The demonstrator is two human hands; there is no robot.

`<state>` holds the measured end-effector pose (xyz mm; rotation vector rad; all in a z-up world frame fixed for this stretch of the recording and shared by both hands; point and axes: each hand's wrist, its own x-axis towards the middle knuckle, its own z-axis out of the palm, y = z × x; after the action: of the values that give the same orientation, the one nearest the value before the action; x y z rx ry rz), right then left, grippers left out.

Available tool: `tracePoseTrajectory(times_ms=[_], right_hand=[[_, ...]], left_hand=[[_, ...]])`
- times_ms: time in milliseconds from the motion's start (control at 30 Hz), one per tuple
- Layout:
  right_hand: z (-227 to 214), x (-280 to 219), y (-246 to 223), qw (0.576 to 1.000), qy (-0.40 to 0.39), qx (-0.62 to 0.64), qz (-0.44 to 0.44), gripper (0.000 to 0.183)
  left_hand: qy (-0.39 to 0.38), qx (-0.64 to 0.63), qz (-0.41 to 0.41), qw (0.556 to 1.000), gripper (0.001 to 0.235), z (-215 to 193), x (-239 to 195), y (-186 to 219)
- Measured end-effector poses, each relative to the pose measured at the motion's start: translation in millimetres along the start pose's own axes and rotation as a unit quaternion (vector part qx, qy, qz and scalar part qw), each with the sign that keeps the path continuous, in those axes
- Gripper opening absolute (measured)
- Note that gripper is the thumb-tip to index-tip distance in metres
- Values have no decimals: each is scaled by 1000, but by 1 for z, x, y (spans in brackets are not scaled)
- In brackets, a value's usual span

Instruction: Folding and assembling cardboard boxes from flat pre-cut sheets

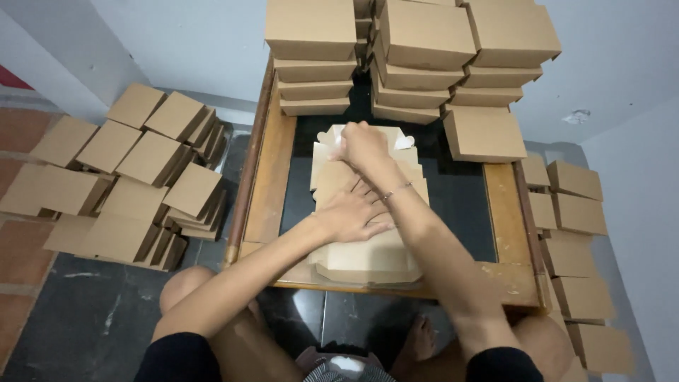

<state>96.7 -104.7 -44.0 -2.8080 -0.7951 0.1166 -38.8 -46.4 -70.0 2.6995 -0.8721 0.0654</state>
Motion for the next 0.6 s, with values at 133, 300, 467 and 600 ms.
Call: tracePoseTrajectory(times_ms=[133,300,467,600], right_hand=[[-38,-28,25,999,-15,7,50,52],[-49,-53,97,988,-22,25,150,44],[-39,-49,111,990,-7,10,139,36],[-35,-36,50,994,-4,-39,106,41]], left_hand=[[18,-4,10,1000,57,-18,-4,9],[8,-14,7,1000,59,-5,-3,7],[4,-11,5,1000,59,-4,-5,8],[16,-10,7,1000,59,-7,-3,11]])
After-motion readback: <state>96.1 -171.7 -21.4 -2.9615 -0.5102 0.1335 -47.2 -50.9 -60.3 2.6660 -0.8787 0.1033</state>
